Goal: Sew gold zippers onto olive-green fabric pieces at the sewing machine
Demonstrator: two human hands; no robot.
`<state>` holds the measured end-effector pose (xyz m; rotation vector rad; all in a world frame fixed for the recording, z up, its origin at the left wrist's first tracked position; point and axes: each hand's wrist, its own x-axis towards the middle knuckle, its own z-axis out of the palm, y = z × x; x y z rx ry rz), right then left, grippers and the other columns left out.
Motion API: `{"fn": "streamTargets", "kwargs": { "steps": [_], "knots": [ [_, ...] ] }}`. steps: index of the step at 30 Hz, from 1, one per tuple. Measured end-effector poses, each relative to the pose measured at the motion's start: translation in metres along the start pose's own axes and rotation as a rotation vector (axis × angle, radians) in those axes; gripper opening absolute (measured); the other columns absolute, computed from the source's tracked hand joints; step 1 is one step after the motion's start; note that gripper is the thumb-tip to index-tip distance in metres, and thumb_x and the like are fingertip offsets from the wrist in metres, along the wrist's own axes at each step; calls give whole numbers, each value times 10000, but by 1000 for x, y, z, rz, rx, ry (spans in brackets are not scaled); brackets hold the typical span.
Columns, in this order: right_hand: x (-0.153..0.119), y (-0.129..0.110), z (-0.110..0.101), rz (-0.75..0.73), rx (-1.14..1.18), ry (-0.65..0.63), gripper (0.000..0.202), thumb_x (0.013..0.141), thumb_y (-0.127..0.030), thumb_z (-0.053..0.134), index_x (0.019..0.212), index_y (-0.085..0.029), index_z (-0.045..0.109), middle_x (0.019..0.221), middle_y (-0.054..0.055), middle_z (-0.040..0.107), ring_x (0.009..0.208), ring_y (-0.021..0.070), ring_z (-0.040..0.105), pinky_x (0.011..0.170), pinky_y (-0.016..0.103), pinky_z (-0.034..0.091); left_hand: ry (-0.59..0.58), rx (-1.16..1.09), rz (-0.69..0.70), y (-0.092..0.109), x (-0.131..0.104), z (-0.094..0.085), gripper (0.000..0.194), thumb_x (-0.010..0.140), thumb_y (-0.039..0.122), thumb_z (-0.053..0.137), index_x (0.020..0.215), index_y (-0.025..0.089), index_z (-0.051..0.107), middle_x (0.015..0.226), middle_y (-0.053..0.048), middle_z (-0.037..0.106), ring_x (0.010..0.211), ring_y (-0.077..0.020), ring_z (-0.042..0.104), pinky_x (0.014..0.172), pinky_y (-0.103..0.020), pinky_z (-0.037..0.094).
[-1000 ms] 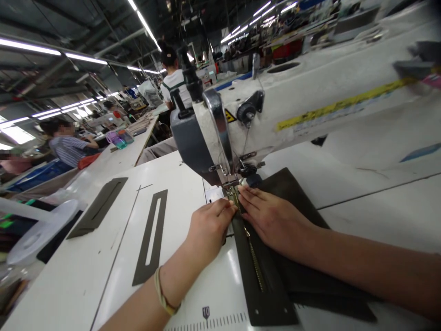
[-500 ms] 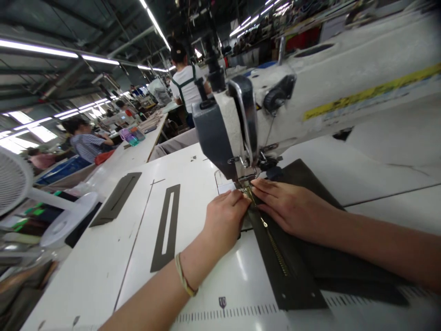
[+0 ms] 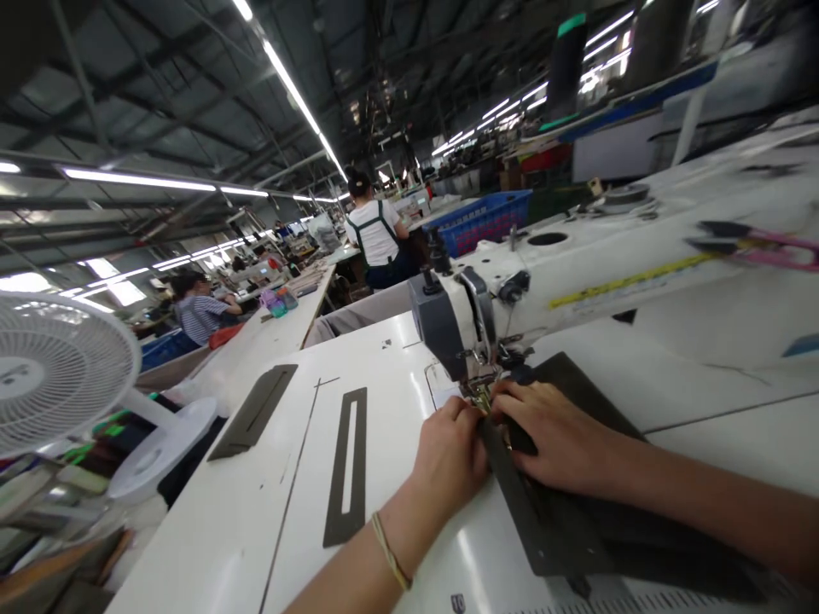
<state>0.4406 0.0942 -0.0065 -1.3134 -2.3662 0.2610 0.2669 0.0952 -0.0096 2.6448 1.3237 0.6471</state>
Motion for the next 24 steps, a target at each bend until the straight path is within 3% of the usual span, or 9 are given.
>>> {"fn": "streamTargets", "kwargs": {
  "steps": [4, 7, 9, 12, 14, 17, 24],
  "knots": [
    [5, -6, 10, 28, -64, 107, 106, 760, -151, 494, 807, -160, 588, 911, 117, 609, 846, 263, 548, 752, 430, 428, 41, -33, 15, -3, -3, 2, 259, 809, 141, 495, 1049, 157, 590, 918, -81, 587, 799, -219, 608, 697, -338, 533],
    [-3, -4, 17, -9, -136, 205, 134, 732, -85, 467, 711, -176, 563, 804, 89, 617, 776, 237, 572, 679, 384, 456, 66, 29, 30, -4, -7, 8, 247, 744, 112, 544, 962, 191, 630, 920, -73, 600, 810, -225, 614, 701, -344, 539],
    [-13, 3, 21, -146, -238, 345, 172, 748, -99, 460, 790, -167, 612, 880, 106, 658, 815, 238, 604, 682, 371, 485, 104, 91, 79, -4, -9, 14, 247, 714, 111, 580, 938, 194, 641, 930, -69, 621, 823, -231, 620, 733, -362, 543],
    [-25, 14, 26, -430, -412, 543, 323, 807, -191, 471, 1068, -105, 640, 1112, 143, 659, 989, 237, 617, 784, 339, 513, 187, 167, 199, -6, -13, 25, 205, 748, 137, 611, 950, 165, 635, 958, -73, 658, 830, -221, 637, 782, -359, 541],
    [-30, 19, 28, -516, -469, 556, 384, 822, -229, 488, 1147, -72, 621, 1173, 146, 639, 1049, 226, 607, 830, 305, 513, 221, 199, 248, -8, -15, 31, 123, 803, 155, 606, 924, 151, 629, 946, -67, 675, 819, -202, 647, 765, -330, 543],
    [-31, 23, 29, -525, -474, 503, 392, 824, -215, 491, 1160, -68, 627, 1200, 144, 623, 1082, 227, 599, 868, 298, 511, 238, 214, 273, -8, -16, 35, 76, 858, 192, 594, 914, 150, 623, 938, -54, 686, 853, -194, 651, 777, -315, 540],
    [-25, 22, 22, -550, -520, 529, 367, 826, -165, 435, 1100, -49, 650, 1151, 143, 647, 1018, 234, 636, 787, 315, 564, 294, 186, 276, -5, -11, 28, 97, 830, 148, 626, 925, 133, 626, 940, -54, 687, 838, -204, 650, 820, -324, 542]
  ]
}}
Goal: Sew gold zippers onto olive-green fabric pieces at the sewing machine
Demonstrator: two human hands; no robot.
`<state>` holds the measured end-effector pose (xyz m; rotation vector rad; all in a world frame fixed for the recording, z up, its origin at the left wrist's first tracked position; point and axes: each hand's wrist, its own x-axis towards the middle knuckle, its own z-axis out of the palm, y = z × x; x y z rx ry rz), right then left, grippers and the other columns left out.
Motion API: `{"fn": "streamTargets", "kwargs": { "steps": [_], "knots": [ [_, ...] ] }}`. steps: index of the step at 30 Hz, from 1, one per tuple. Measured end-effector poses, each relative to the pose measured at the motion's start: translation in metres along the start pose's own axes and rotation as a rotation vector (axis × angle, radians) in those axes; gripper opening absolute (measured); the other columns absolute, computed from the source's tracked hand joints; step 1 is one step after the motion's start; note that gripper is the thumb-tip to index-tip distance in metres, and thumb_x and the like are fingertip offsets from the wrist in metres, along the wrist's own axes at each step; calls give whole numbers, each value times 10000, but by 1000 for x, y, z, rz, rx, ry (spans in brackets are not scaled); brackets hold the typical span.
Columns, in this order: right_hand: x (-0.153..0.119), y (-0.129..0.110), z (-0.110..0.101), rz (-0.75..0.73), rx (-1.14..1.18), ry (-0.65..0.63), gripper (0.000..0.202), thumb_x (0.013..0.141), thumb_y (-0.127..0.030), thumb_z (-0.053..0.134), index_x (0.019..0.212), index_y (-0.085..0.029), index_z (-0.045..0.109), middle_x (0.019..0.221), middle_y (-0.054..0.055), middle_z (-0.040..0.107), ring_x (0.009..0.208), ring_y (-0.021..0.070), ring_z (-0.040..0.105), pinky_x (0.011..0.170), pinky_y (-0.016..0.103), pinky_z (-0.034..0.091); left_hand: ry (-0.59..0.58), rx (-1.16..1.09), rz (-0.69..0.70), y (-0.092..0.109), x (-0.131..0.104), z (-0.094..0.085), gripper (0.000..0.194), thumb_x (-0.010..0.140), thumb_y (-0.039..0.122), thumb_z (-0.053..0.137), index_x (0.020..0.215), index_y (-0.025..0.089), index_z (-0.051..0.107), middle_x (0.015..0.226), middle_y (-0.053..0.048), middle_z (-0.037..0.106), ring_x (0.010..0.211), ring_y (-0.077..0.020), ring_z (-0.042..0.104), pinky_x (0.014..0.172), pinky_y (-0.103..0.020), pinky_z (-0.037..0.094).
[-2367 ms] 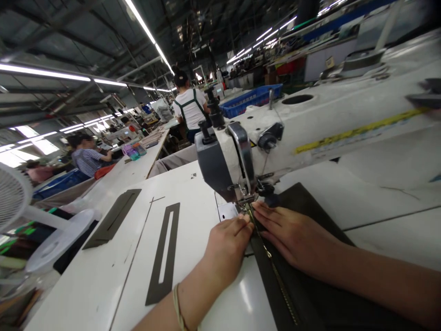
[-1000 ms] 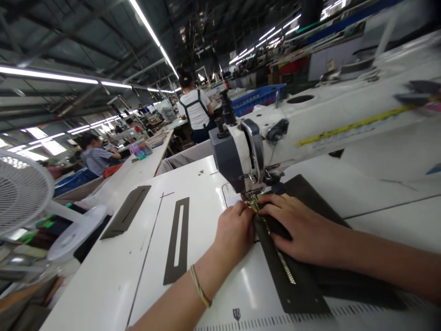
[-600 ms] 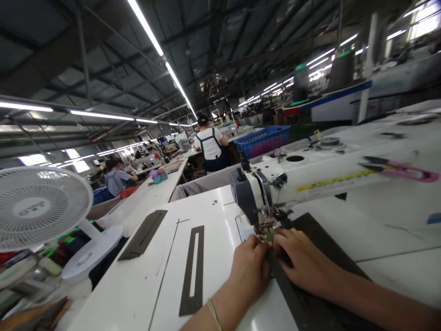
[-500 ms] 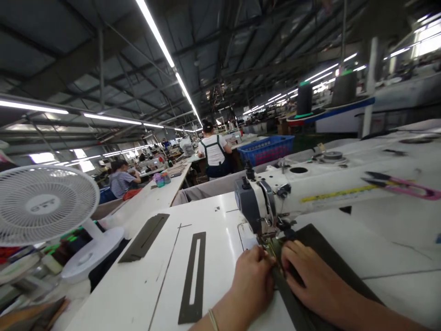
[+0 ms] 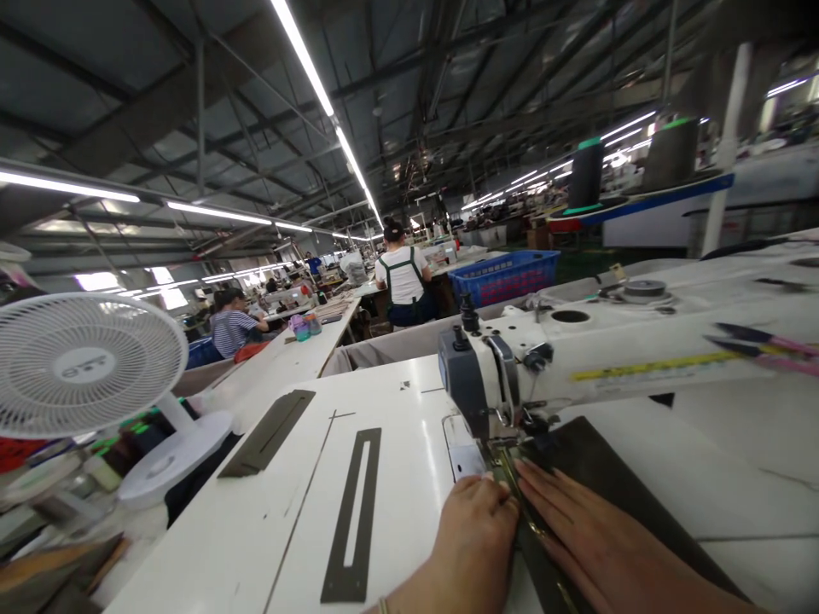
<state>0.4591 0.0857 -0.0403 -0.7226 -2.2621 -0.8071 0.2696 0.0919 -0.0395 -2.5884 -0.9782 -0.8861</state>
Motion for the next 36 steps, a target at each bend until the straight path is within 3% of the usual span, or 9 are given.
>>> {"fn": "streamTargets", "kwargs": {
  "steps": [4, 10, 14, 20, 23, 30, 36],
  "knots": [
    [2, 5, 6, 39, 51, -41, 373, 844, -148, 411, 1124, -52, 636, 1157, 139, 645, 1024, 226, 635, 810, 325, 566, -63, -10, -10, -2, 8, -4, 101, 784, 116, 636, 884, 131, 627, 883, -67, 676, 774, -221, 642, 766, -356, 564],
    [5, 13, 18, 156, 225, -203, 389, 856, -127, 404, 1178, -74, 615, 1203, 158, 612, 1074, 249, 611, 913, 406, 521, -118, 30, -72, -8, 19, -6, 118, 760, 63, 598, 845, 142, 623, 826, -77, 651, 745, -234, 627, 684, -364, 573],
    [7, 16, 21, 259, 395, -200, 355, 873, -136, 424, 1159, -127, 634, 1172, 133, 639, 1062, 231, 618, 948, 399, 499, -141, 26, -65, -6, 15, -8, 121, 751, 69, 615, 847, 142, 626, 821, -71, 658, 722, -228, 637, 676, -363, 575],
    [0, 15, 27, 240, 363, -168, 355, 871, -118, 403, 1121, -114, 656, 1154, 133, 646, 1033, 232, 633, 886, 374, 539, -114, 14, 20, 8, 2, -13, 84, 864, 133, 555, 920, 119, 617, 925, -83, 683, 854, -219, 664, 795, -330, 557],
    [0, 15, 29, 231, 324, -153, 354, 876, -123, 384, 1092, -98, 664, 1139, 140, 651, 1024, 224, 637, 885, 356, 538, -171, 16, -3, 10, 4, -16, 84, 871, 121, 541, 906, 115, 617, 903, -83, 679, 846, -214, 662, 824, -341, 548],
    [10, 17, 32, 286, 326, -133, 340, 886, -122, 358, 990, -113, 681, 1022, 135, 697, 914, 208, 674, 826, 339, 558, -254, 8, -33, 4, 14, -19, 74, 850, 123, 550, 880, 123, 618, 835, -72, 662, 782, -214, 641, 800, -351, 542],
    [19, 21, 33, 386, 401, -219, 309, 912, -153, 357, 895, -171, 665, 888, 80, 710, 758, 186, 671, 669, 296, 536, -294, -4, -45, -6, 19, -14, 69, 815, 113, 595, 879, 113, 621, 848, -82, 657, 800, -225, 635, 808, -360, 535]
  ]
}}
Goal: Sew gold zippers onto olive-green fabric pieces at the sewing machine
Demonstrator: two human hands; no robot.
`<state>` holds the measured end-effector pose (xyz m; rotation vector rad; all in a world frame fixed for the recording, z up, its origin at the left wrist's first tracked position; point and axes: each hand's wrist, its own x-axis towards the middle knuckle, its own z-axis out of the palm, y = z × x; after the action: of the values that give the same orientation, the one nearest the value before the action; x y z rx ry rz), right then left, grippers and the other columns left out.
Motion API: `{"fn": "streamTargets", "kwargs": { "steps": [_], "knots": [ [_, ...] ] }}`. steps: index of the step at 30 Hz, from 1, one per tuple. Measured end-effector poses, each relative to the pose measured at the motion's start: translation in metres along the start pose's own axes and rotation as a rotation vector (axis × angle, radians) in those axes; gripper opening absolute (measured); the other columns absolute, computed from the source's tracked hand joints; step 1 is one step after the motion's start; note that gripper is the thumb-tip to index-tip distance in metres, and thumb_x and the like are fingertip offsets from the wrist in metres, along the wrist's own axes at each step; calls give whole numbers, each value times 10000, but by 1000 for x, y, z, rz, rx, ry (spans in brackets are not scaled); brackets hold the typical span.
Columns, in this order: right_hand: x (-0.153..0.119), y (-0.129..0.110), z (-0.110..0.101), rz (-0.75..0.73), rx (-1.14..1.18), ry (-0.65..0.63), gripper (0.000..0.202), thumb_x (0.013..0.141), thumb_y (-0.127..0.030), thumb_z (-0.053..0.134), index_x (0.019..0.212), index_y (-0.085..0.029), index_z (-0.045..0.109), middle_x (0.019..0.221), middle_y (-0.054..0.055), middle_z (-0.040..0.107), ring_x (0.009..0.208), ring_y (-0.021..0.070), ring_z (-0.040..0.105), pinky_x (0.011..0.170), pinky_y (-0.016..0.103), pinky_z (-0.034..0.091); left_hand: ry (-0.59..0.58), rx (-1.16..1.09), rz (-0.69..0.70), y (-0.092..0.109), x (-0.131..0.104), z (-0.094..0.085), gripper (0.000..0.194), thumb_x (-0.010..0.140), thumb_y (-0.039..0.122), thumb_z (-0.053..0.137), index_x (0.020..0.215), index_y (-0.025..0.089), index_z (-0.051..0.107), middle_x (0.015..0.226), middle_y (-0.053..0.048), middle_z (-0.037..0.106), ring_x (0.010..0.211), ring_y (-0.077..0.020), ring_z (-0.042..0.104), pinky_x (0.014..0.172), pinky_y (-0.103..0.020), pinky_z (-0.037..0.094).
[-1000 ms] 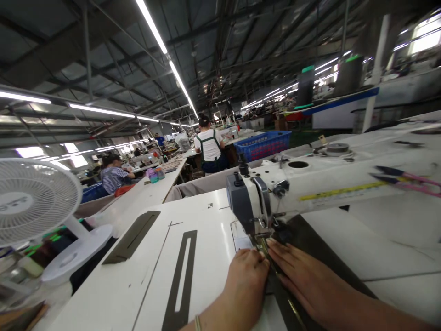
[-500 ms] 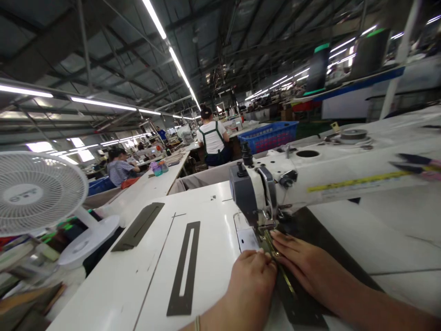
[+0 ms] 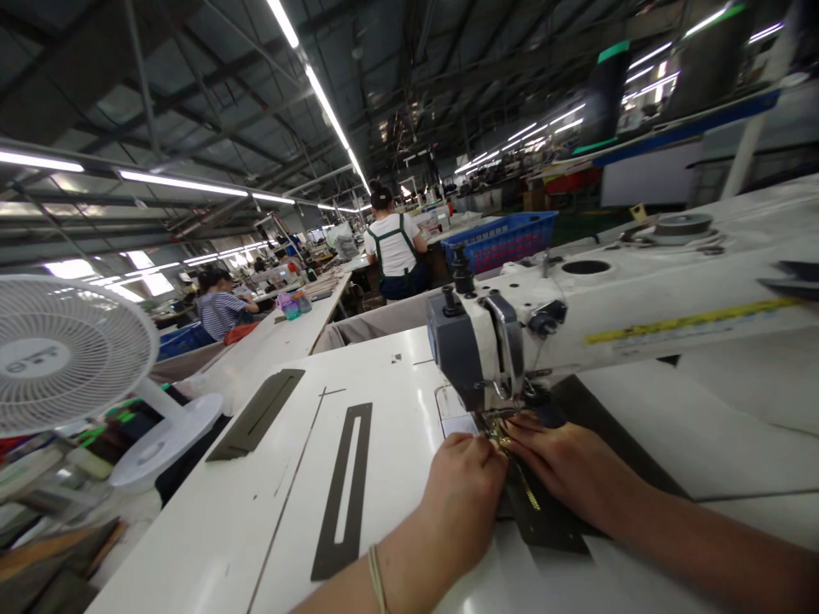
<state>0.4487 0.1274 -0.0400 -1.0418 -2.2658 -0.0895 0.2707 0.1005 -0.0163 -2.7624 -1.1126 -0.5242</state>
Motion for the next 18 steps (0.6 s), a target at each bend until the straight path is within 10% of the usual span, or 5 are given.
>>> {"fn": "streamTargets", "kwargs": {
  "steps": [18],
  "knots": [
    [11, -3, -7, 237, -119, -114, 214, 863, -293, 483, 748, -173, 617, 654, 65, 637, 625, 201, 621, 592, 297, 436, -14, 92, -3, 1, 2, -4, 111, 902, 149, 513, 964, 152, 606, 884, -79, 610, 824, -224, 599, 752, -384, 527]
  ]
}}
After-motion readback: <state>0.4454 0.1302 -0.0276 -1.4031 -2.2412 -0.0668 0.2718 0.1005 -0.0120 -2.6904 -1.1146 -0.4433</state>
